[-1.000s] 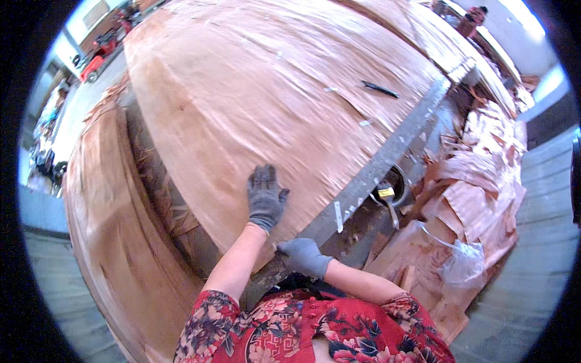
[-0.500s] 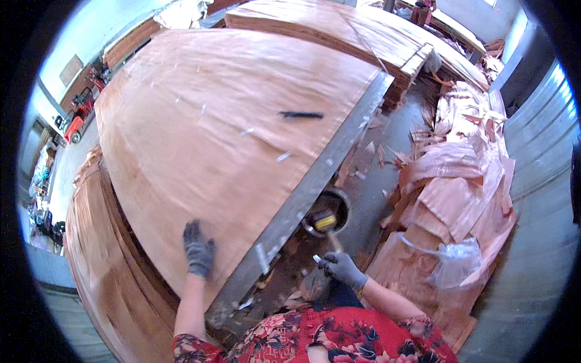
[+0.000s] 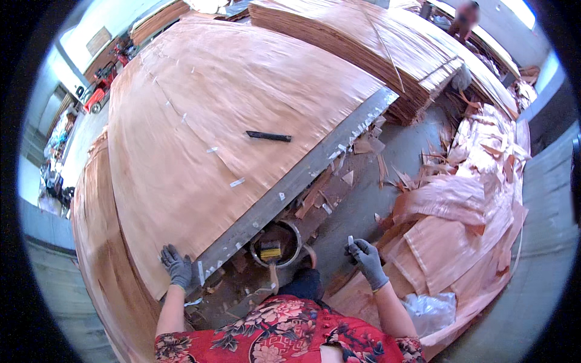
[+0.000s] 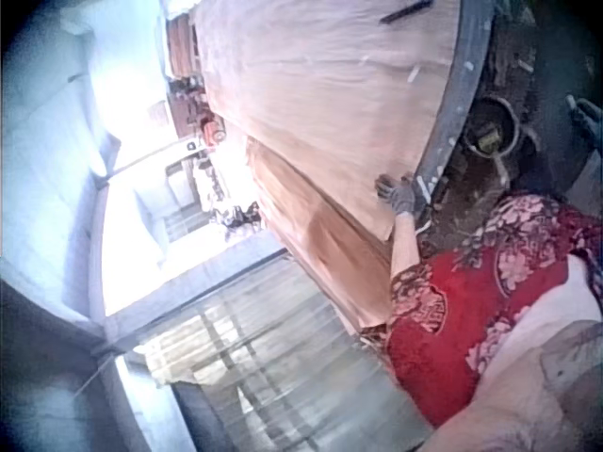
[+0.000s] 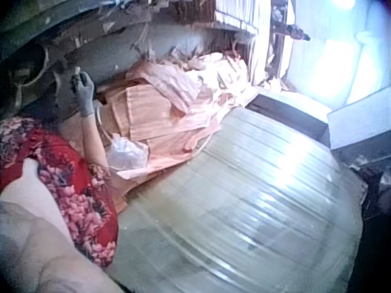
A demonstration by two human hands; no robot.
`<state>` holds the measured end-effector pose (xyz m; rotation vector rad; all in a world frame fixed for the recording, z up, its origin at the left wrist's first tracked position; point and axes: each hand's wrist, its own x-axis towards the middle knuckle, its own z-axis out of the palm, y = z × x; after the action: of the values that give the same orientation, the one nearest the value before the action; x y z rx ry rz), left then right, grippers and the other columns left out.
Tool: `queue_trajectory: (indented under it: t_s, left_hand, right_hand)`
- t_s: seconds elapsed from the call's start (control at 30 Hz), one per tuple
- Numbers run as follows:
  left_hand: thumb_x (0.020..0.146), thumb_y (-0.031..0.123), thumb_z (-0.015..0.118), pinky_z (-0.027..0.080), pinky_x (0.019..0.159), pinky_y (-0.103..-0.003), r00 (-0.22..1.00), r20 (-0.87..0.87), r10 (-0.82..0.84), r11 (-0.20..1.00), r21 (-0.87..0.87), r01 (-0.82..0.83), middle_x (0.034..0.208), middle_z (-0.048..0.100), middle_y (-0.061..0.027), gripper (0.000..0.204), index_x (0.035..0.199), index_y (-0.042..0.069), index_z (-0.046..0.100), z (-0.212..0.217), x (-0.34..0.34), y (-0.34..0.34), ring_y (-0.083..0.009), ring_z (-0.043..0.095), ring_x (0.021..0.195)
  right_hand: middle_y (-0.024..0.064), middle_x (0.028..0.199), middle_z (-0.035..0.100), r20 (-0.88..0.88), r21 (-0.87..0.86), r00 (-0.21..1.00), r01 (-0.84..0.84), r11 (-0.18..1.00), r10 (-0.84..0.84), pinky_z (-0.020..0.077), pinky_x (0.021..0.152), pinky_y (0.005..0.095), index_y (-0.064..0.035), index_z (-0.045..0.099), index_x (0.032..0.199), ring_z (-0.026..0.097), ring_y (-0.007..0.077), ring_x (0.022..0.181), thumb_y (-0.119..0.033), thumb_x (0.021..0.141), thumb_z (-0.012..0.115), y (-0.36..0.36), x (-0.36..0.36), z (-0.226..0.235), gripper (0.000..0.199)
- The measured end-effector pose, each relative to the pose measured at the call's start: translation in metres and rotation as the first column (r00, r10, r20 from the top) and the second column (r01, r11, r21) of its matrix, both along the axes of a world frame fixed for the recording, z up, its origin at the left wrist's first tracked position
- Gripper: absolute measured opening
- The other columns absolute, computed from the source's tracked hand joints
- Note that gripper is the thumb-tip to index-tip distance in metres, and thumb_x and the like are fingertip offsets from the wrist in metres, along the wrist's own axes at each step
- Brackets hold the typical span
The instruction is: The person aligns and secures large wooden panels using white tape and a thin wooden stick. They smooth the surface, apply tape strips across seams, and use the stick to press or adjust the panels.
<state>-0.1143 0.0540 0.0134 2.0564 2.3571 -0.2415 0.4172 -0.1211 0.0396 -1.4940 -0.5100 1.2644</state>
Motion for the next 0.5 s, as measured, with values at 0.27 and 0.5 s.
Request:
queue_trajectory:
  t_s: [0.27,0.5]
  left_hand:
    - [0.076,0.032,0.055,0.001,0.109,-0.046,0.992,0.034,0.118,0.986,-0.121,-0.114,0.144,0.003,-0.0243,0.086,0.139,-0.001,0.008,0.008,0.007,0.000,-0.0392,0.001,0.134]
    - [0.076,0.037,0.057,0.002,0.109,-0.044,0.970,-0.090,0.225,0.915,-0.322,-0.242,0.144,0.007,-0.0242,0.089,0.139,-0.001,0.008,0.071,0.062,0.014,-0.0398,0.004,0.134]
  right_hand:
    - [0.0008,0.073,0.059,0.017,0.015,0.976,-0.215,0.976,0.215,0.0406,0.052,0.0225,-0.0043,0.057,0.089,0.052,0.0073,0.060,-0.017,0.089,0.054,0.131,0.091,0.016,0.013]
    - [0.0040,0.070,0.057,0.139,0.048,0.885,-0.455,0.889,0.445,0.0422,0.050,0.0235,-0.0024,0.056,0.085,0.053,0.0100,0.057,-0.012,0.087,0.049,0.247,0.141,0.030,0.012]
